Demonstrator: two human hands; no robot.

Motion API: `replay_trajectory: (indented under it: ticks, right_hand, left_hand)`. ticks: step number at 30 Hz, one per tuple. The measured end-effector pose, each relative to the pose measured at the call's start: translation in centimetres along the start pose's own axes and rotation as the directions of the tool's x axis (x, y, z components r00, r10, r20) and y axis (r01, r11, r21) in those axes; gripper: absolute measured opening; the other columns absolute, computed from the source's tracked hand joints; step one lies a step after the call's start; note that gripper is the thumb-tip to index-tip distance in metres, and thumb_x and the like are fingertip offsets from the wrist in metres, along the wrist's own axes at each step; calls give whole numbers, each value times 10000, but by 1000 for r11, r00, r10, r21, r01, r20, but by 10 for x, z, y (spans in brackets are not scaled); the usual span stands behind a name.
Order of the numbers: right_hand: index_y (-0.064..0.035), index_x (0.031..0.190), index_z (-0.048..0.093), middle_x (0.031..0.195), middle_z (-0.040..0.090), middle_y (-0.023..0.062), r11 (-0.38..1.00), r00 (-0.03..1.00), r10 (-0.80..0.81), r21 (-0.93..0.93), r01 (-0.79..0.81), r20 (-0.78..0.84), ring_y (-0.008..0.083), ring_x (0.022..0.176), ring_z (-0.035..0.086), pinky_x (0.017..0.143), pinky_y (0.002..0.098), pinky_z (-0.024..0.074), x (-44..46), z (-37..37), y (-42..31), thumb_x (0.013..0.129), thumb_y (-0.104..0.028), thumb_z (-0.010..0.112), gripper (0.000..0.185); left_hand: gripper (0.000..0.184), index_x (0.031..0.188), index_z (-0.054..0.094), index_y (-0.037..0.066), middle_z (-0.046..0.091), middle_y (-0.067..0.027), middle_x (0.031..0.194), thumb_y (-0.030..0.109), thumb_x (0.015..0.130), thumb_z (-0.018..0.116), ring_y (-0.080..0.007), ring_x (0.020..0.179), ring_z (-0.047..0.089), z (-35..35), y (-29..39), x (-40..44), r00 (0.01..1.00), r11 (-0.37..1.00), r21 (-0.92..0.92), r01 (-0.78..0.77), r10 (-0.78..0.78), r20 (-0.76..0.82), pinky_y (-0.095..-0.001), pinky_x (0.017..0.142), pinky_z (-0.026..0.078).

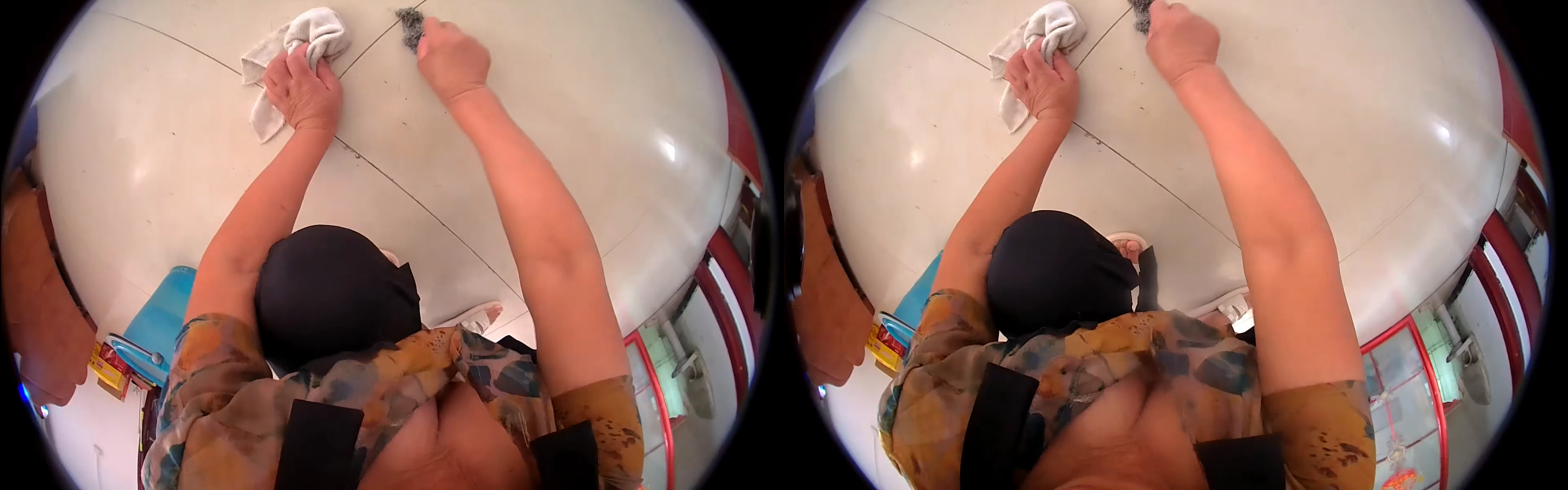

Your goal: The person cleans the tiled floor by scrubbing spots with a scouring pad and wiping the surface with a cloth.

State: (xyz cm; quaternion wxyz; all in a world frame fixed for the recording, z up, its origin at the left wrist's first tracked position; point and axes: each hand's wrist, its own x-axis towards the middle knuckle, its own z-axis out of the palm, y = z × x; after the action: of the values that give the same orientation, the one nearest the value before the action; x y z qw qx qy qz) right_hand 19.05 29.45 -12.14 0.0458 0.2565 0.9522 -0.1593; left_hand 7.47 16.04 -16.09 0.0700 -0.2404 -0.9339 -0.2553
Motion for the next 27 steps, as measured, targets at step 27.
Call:
replay_trajectory:
  ticks: [27]
  right_hand:
    - [-63, 906, 563, 870, 619, 161, 1000, 958, 1, -12, 3, 287, 327, 803, 643, 638, 447, 525, -68, -9, -35, 821, -123, 523, 111]
  left_hand:
    - [348, 1116, 518, 173, 479, -68, 1117, 187, 785, 625, -302, 1079, 411, -3, -1, 1, 999, 999, -12, -40, 40, -33, -457, 907, 336]
